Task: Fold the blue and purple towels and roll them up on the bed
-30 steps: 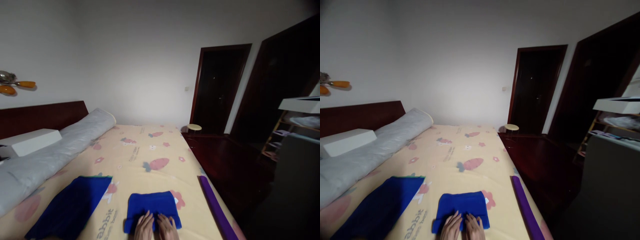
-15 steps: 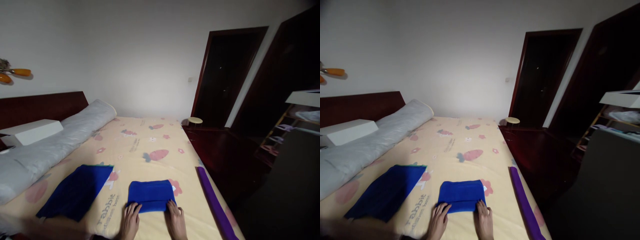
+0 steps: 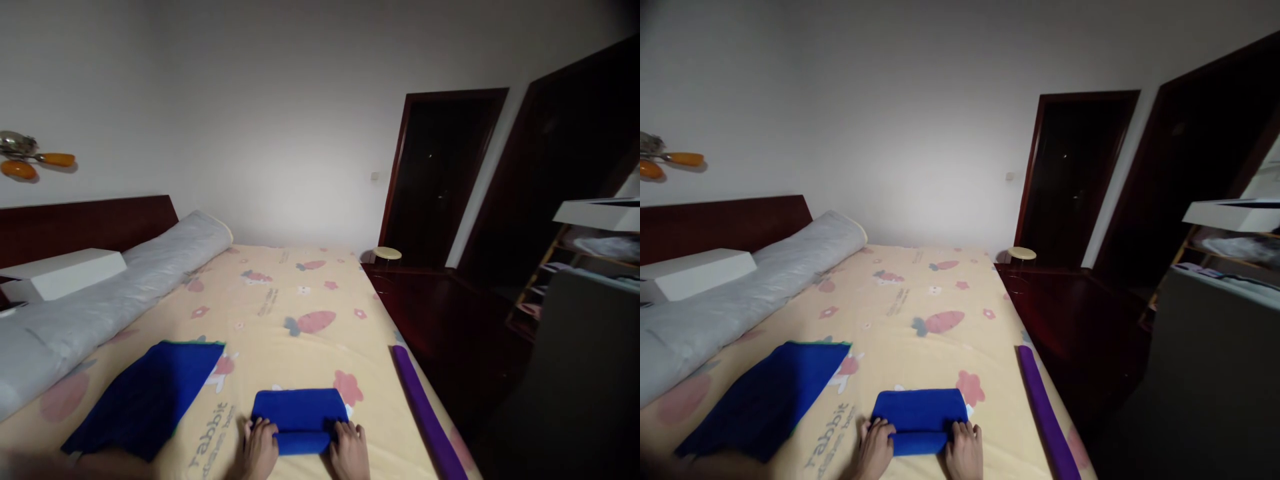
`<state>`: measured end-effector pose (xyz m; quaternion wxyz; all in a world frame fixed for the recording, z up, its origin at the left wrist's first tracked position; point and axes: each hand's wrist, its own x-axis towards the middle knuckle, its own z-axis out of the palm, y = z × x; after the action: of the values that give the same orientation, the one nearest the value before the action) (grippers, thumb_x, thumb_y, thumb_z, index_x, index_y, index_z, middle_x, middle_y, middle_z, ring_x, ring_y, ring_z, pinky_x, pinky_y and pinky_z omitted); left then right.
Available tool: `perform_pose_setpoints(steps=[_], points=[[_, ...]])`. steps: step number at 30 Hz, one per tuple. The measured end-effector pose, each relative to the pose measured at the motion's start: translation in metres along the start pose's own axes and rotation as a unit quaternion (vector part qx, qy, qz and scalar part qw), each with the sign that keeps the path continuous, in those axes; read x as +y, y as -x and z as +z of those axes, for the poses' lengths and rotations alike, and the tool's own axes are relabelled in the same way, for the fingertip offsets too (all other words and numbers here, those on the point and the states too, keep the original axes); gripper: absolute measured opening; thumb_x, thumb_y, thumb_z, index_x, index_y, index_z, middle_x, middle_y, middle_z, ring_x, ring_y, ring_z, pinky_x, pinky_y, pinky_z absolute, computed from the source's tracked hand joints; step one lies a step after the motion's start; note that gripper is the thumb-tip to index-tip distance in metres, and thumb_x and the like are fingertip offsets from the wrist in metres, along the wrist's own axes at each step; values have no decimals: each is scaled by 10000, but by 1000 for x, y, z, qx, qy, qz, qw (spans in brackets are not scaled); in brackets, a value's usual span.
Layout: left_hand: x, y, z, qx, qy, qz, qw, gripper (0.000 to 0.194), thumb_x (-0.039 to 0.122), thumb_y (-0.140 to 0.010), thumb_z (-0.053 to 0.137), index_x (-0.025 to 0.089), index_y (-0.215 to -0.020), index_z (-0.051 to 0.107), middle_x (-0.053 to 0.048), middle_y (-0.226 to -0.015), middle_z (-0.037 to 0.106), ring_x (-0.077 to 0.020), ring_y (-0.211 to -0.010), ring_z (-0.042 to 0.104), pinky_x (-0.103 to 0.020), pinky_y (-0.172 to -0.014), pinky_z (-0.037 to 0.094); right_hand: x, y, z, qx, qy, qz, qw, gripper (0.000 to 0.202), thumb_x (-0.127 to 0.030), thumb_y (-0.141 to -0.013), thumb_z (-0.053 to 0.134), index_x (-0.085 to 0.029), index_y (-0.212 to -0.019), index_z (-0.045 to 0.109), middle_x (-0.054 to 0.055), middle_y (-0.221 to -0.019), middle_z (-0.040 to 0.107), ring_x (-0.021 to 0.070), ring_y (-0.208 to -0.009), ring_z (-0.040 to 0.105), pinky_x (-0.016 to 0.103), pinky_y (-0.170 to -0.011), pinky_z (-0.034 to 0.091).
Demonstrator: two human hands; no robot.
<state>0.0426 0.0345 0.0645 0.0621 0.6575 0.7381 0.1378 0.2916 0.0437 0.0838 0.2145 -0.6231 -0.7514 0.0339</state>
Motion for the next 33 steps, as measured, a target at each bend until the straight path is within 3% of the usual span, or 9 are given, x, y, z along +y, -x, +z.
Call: perform_pose_setpoints(steps=[6, 11, 15, 18, 21, 25, 30, 33], points=[[3, 7, 2, -18, -12, -21, 1000, 448, 118, -853, 382, 262, -1151, 684, -44, -1273, 672, -212, -1288, 510, -462, -1141, 203, 10, 9, 24, 23, 21, 2, 1000, 313, -177, -768, 466, -209, -1021, 648, 101, -1027, 680, 296, -1012, 592, 476, -957, 338], [-4, 9, 12, 25, -23, -15, 999, 538, 55, -774, 402, 288, -1184, 662, -33, -1325, 636, -216, -1290, 506, -457, -1089, 316, 21, 13, 44, 105, 6, -20, 994, 480, -269, -794, 508, -238, -1271, 545, 112, -1298, 604, 320, -1207, 526, 481, -979, 355], [6, 15, 25, 104, -22, 90, 990, 638, 10, -760, 381, 312, -1280, 596, -18, -1329, 631, -183, -1241, 552, -388, -1031, 432, 3, 13, 39, 120, -21, -81, 989, 531, -274, -828, 514, -264, -1358, 486, 86, -1386, 555, 289, -1263, 505, 434, -1012, 357], [21, 21, 32, 95, -5, 209, 973, 638, 18, -782, 374, 324, -1308, 566, 20, -1341, 624, -148, -1230, 565, -340, -1032, 471, -15, 14, 34, 64, -47, -166, 983, 454, -295, -886, 491, -289, -1339, 521, 46, -1377, 576, 252, -1253, 528, 395, -1035, 358], [29, 27, 27, 74, 10, 255, 964, 628, 85, -843, 397, 315, -1428, 416, 25, -1444, 523, -147, -1310, 494, -343, -1082, 447, -24, 16, 32, 28, -60, -195, 979, 462, -331, -947, 437, -292, -1407, 464, 33, -1391, 566, 230, -1267, 525, 377, -1050, 365], [16, 27, 10, 57, 17, 249, 967, 581, 245, -937, 407, 356, -1489, 259, 36, -1509, 429, -145, -1365, 425, -340, -1124, 405, -10, 15, 27, 5, -56, -171, 984, 472, -394, -982, 382, -310, -1446, 414, 23, -1438, 513, 237, -1326, 466, 414, -1101, 330], [-21, 17, 1, 68, 8, 171, 983, 465, 302, -969, 355, 341, -1431, 394, 16, -1443, 521, -159, -1329, 476, -368, -1114, 407, 30, 12, 22, -2, -43, -57, 997, 476, -460, -982, 354, -290, -1409, 475, 56, -1434, 515, 274, -1329, 461, 509, -1111, 304], [-25, 11, 3, 72, -12, 139, 988, 441, 289, -958, 373, 331, -1385, 474, 7, -1420, 545, -177, -1320, 488, -392, -1119, 389, 37, 10, 19, -1, -33, -22, 999, 479, -449, -968, 362, -279, -1397, 492, 68, -1445, 502, 295, -1349, 431, 544, -1098, 307]])
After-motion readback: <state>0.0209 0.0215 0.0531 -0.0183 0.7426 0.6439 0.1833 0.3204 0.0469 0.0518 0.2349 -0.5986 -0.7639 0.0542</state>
